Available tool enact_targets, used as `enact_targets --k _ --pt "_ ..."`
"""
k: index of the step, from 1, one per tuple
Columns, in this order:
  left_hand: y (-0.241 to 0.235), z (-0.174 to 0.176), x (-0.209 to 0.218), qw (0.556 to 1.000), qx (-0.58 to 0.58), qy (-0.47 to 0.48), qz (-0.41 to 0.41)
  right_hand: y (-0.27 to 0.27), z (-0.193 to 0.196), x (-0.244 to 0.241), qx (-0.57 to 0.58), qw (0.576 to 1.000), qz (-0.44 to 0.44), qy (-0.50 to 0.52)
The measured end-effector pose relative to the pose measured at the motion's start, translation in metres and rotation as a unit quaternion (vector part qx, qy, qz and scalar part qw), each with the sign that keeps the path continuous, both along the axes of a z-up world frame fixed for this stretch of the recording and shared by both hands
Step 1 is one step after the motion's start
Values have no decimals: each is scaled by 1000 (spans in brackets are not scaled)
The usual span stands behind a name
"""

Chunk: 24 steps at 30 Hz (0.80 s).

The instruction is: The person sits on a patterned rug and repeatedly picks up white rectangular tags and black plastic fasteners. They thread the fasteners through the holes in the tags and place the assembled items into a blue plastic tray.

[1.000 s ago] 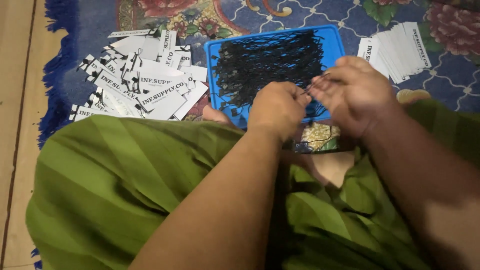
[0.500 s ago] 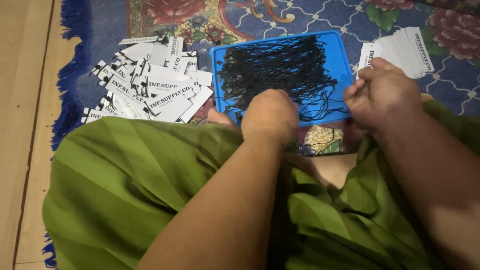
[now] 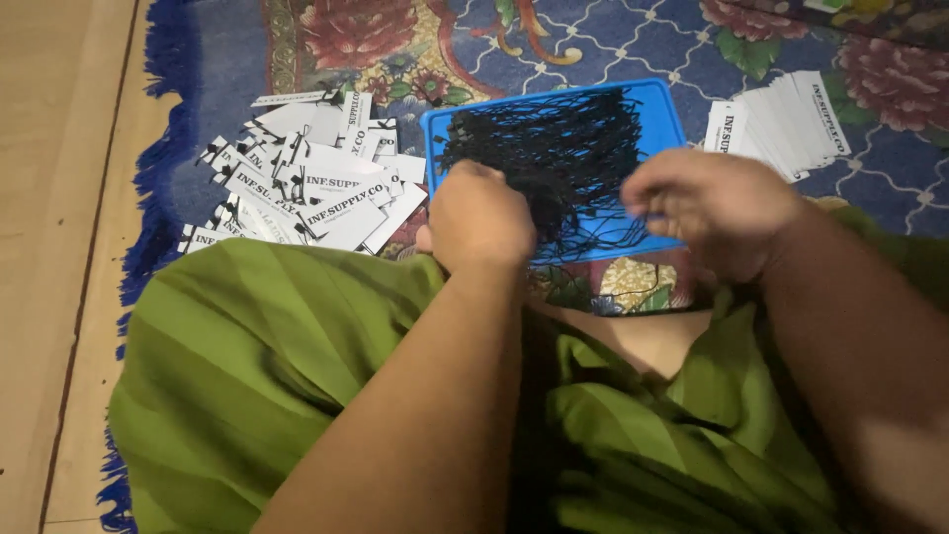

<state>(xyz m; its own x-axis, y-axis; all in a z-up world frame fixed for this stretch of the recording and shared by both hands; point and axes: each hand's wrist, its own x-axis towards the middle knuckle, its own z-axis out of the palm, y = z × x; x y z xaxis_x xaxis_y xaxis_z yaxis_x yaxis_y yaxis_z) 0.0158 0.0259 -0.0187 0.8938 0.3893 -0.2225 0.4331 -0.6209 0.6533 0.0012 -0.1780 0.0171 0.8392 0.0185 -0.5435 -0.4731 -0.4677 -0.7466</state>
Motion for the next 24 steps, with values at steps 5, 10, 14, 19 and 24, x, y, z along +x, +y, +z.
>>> enact_targets --k 5,10,14,19,24 --pt "-10 -7 -5 946 74 143 -280 -40 -30 21 498 766 -404 -36" --pt "-30 -5 -34 880 52 80 -466 -59 -57 33 278 823 -494 -35" --pt "-27 3 -35 895 63 107 -429 -71 -84 37 -106 876 -471 1" --pt "-24 10 -30 906 52 123 -403 -117 -156 54 -424 887 -176 55" --pt "-24 11 -28 898 53 131 -416 -130 -184 53 -343 867 -360 26"
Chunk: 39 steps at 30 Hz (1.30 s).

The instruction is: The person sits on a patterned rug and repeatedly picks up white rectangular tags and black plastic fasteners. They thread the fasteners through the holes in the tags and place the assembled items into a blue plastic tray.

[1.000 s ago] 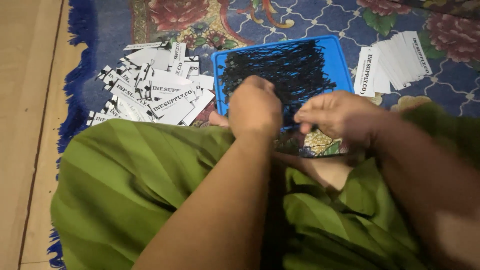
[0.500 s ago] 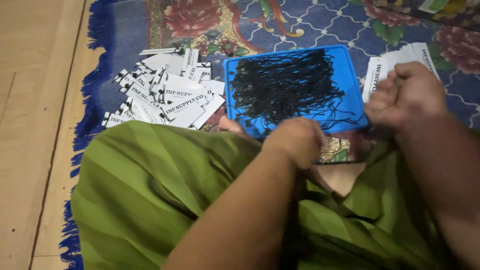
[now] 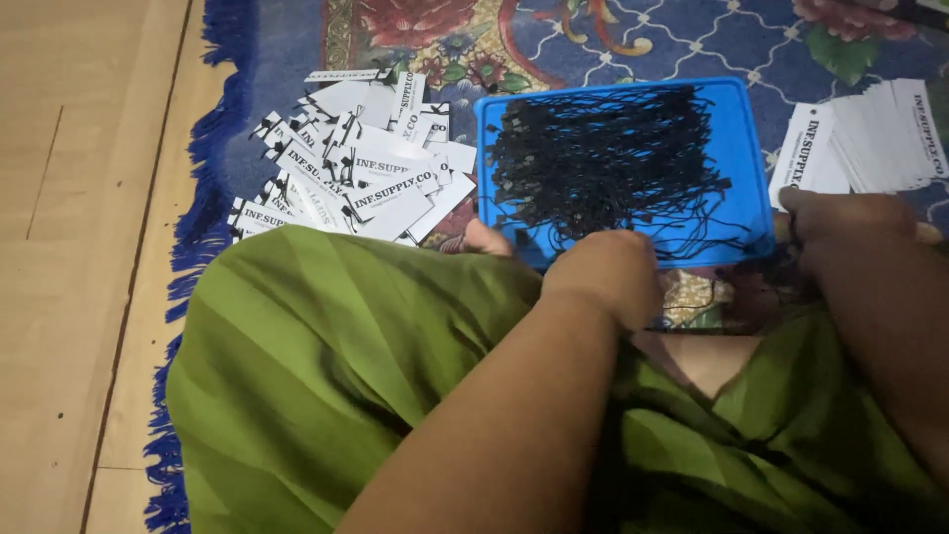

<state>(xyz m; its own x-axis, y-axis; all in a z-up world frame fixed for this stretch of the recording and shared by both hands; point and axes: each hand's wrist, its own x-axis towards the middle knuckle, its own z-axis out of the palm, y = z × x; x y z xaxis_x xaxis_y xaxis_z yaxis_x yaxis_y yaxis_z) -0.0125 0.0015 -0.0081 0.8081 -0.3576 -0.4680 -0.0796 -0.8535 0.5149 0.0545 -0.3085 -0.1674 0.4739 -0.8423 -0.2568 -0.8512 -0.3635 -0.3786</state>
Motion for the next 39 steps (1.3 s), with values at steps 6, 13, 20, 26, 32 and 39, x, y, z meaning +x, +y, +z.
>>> enact_targets --k 6,13,20,26,32,39 --pt "-2 -6 2 1000 -13 6 4 -64 -80 26 -10 1000 20 17" --pt "2 6 0 1000 -7 18 13 17 25 -4 71 997 -32 -12" --pt "1 5 -3 1000 -2 5 26 7 27 -6 -33 996 44 68" --pt "10 15 -2 1000 -24 16 -6 4 12 -4 25 1000 -11 3" --pt "8 13 -6 997 -50 -9 51 12 41 -12 112 987 -76 -82" --pt "13 15 1 924 -231 25 305 81 132 -39 482 839 153 -201"
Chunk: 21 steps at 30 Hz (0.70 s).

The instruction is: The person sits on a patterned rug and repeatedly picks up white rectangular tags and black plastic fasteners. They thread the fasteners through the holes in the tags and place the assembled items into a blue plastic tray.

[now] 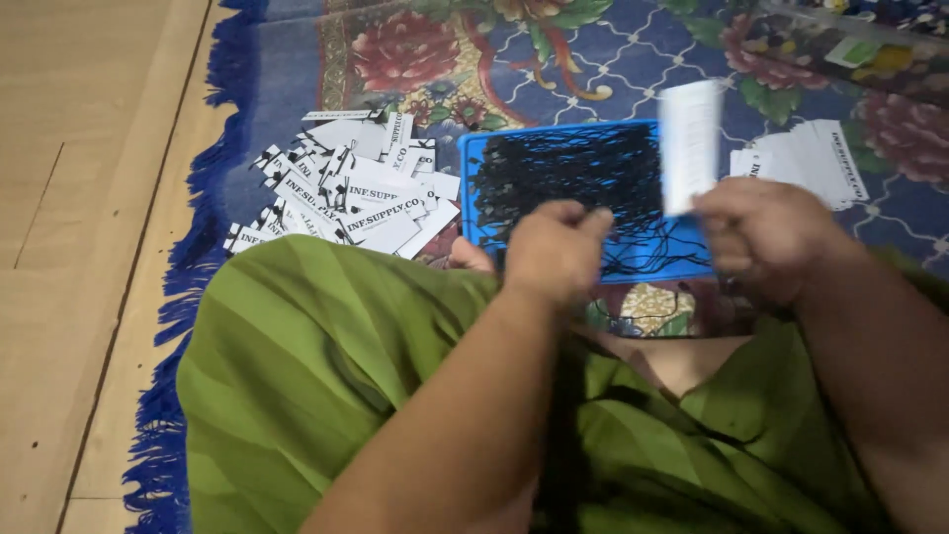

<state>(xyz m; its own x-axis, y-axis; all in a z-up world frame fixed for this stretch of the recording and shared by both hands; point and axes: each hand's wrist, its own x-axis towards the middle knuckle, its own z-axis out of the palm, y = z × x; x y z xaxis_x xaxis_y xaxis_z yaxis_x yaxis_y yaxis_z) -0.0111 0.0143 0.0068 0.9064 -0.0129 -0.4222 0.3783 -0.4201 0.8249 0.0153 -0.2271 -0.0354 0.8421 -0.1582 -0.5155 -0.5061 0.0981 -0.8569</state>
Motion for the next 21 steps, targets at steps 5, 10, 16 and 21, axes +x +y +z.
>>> enact_targets --k 5,10,16,21 --pt "2 -8 1 958 -234 40 162 11 -4 -13 104 957 271 11" --pt "3 15 -7 953 -257 63 147 23 10 -23 115 960 255 12" --pt "2 41 -12 954 -240 68 166 27 12 -24 93 961 259 31" --pt "8 -16 4 989 94 17 116 46 29 -37 29 974 220 -33"
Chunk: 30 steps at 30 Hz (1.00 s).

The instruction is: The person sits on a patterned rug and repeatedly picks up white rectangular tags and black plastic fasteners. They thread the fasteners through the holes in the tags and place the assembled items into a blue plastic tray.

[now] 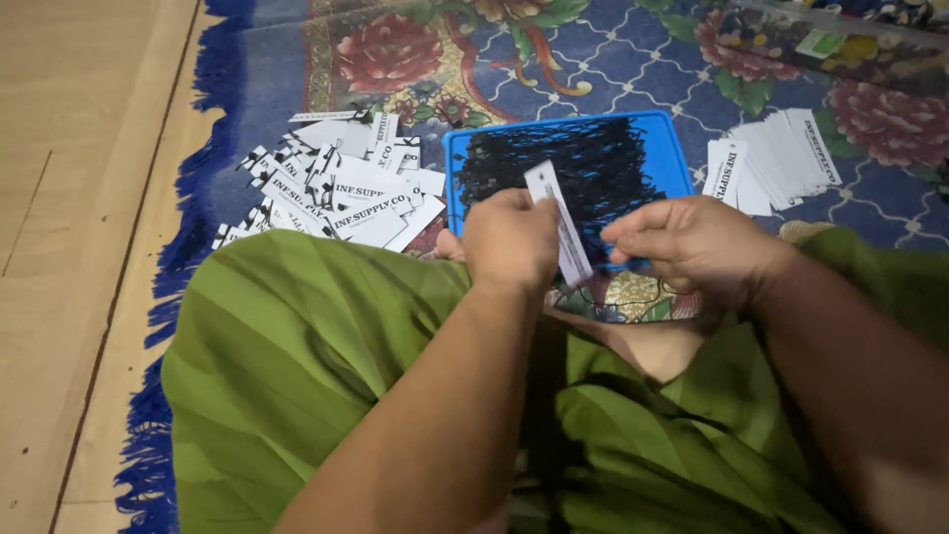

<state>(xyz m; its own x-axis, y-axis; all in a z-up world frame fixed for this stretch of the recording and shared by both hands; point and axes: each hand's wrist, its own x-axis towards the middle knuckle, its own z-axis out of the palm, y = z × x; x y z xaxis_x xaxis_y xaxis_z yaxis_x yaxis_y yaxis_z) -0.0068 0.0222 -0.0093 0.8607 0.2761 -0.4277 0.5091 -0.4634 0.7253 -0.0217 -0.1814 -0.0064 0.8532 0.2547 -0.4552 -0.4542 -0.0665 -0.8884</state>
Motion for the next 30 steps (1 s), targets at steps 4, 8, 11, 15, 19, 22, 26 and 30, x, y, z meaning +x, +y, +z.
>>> enact_targets --k 4,8,11,15,19,22,26,30 --pt "-10 5 -3 996 23 8 -88 1 1 5 11 999 -17 -39" --pt "-13 8 -7 992 8 31 -124 7 -4 5 -55 992 -46 -104" --pt "-16 12 -7 993 -4 43 -106 14 -1 -2 -126 980 -36 -147" --pt "-15 31 -15 991 -22 58 -119 22 -12 -1 -160 970 -28 -179" --pt "-18 43 -19 987 -93 73 -112 27 -19 -4 -276 936 -3 -219" --pt "-18 46 -19 985 -110 72 -107 26 -17 -3 -352 907 -6 -230" --pt "-14 36 -17 982 -53 56 -172 24 -25 0 -419 879 -17 -225" --pt "-20 40 -17 979 -41 62 -188 29 -12 -4 -412 884 -29 -217"
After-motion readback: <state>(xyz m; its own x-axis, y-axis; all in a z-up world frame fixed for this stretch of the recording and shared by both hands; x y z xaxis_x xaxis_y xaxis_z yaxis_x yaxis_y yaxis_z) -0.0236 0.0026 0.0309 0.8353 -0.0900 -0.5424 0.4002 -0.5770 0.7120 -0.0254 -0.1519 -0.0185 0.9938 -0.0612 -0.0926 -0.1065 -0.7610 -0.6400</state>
